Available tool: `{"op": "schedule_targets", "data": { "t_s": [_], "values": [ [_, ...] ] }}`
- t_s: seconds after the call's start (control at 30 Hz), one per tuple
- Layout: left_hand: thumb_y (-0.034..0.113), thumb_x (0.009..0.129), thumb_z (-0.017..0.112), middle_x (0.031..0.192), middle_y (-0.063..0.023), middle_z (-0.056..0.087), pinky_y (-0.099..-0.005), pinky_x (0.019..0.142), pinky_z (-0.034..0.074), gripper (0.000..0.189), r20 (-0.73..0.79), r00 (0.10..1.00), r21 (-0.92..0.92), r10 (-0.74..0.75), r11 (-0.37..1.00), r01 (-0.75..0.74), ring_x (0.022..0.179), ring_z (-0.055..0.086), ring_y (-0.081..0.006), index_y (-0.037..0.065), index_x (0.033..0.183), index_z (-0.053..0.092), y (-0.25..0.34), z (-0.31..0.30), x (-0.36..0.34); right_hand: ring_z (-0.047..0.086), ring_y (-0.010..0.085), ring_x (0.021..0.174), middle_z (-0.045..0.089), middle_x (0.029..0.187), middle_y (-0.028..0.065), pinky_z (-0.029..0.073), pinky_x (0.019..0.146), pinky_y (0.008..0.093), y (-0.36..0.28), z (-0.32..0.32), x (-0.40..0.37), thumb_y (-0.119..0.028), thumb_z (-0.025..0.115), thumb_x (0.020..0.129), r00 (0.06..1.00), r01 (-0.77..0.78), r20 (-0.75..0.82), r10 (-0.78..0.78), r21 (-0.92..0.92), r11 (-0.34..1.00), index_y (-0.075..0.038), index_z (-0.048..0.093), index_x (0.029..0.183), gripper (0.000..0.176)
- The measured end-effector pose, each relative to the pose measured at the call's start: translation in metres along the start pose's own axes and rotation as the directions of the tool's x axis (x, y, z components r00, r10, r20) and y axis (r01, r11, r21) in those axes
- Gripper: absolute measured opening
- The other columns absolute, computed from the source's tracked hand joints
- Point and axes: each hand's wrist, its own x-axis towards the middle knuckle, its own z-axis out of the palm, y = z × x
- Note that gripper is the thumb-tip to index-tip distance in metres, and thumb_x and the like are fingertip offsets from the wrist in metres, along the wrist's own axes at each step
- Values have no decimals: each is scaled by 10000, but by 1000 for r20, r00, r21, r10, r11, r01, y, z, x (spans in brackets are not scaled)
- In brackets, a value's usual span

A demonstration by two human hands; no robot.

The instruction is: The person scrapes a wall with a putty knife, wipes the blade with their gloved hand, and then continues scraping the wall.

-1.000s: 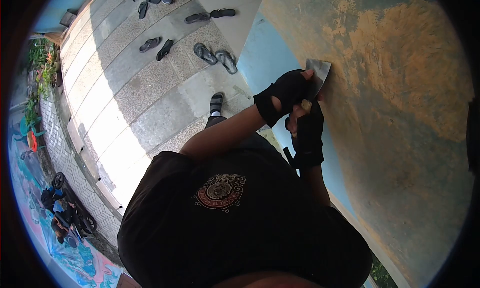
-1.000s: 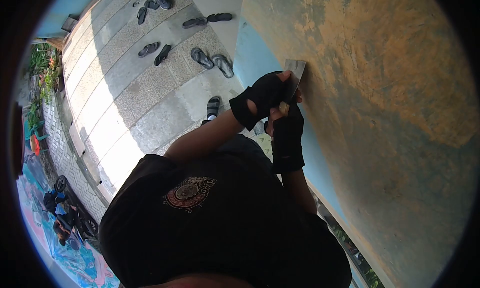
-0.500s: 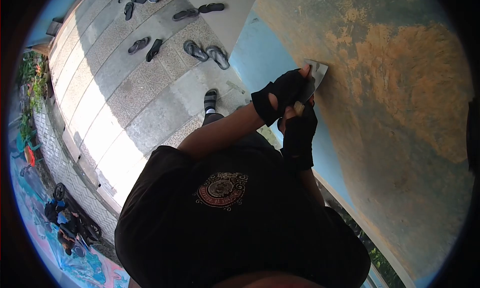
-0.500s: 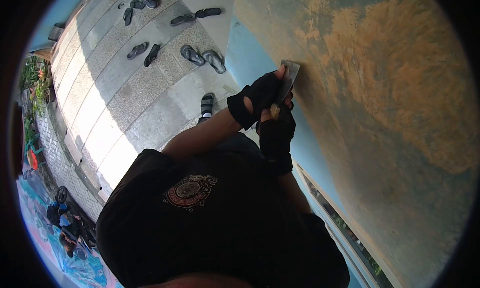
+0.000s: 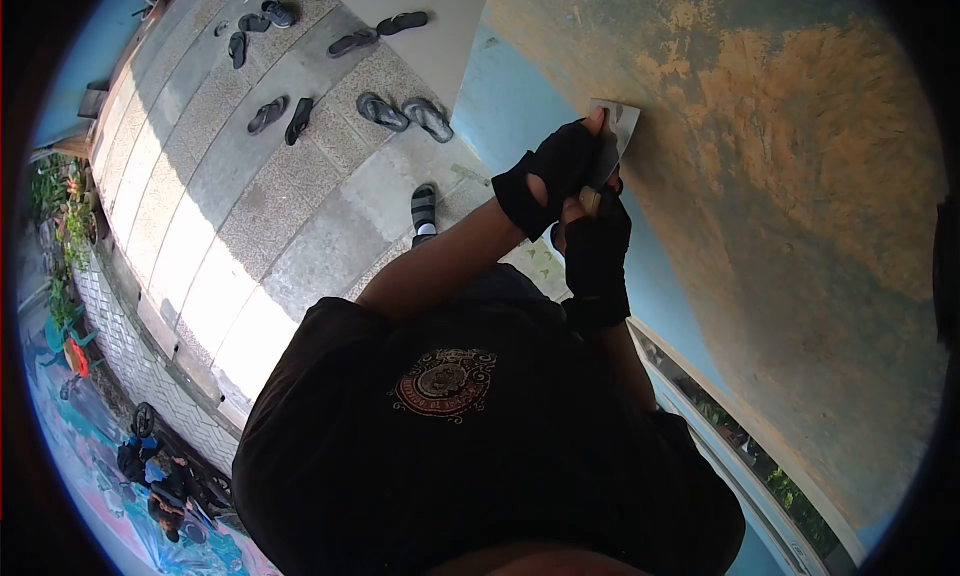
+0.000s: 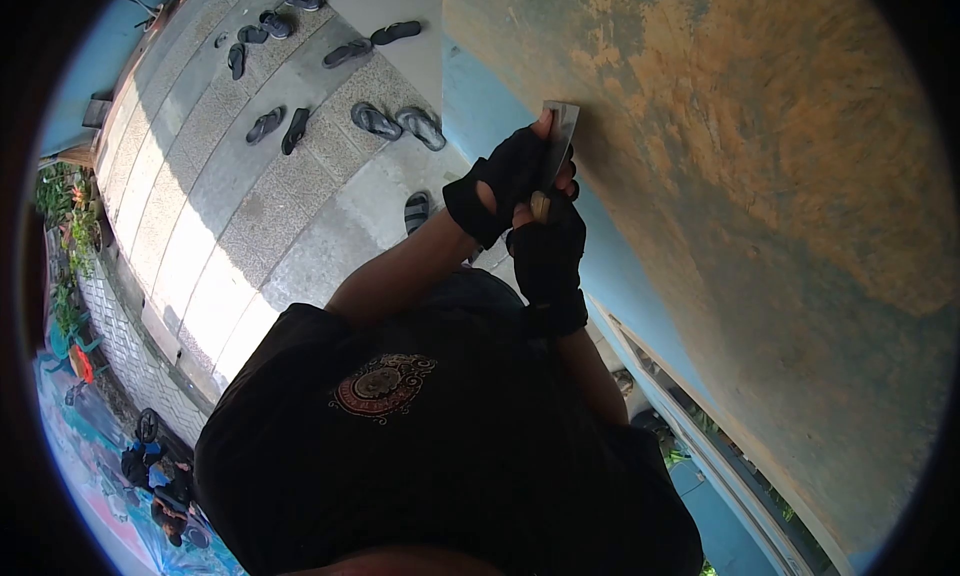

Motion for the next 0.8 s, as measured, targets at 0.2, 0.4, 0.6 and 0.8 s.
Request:
{"op": "schedule_targets", "data": {
  "t_s": [0.2, 0.4, 0.6, 0.8],
  "values": [
    [556, 1005, 468, 707, -84, 617, -376, 649, 527, 468, -47, 999, 95, -3, 995, 8, 739, 640, -252, 109, 931, 583, -5, 10, -6, 577, 121, 601, 616, 750, 54, 463, 550, 295, 5, -7, -9, -89, 641, 888, 992, -109, -71, 107, -16, 994, -7, 623, 965, 113],
    [568, 996, 477, 709, -90, 616, -380, 636, 530, 476, -67, 998, 150, 22, 989, -12, 713, 638, -245, 108, 915, 566, -9, 11, -6, 514, 74, 575, 565, 732, -8, 392, 505, 247, 8, -6, -10, -110, 588, 922, 992, -118, -47, 119, 9, 993, -44, 583, 1006, 107],
    [581, 996, 466, 709, -82, 605, -399, 690, 536, 500, -28, 999, 40, -26, 999, 27, 718, 632, -251, 105, 889, 577, 0, -4, 0, 555, 102, 578, 586, 727, 16, 430, 514, 268, 5, 3, -6, -98, 611, 896, 993, -108, -41, 109, 32, 994, -19, 608, 1009, 138],
    [569, 998, 473, 700, -74, 608, -369, 646, 538, 483, -60, 998, 18, -25, 999, 26, 705, 642, -230, 105, 899, 566, 1, -2, 3, 499, 93, 542, 550, 709, -6, 392, 490, 266, -8, 9, -1, -110, 604, 893, 984, -171, -37, 176, 108, 979, -36, 591, 989, 121]
  ]
}}
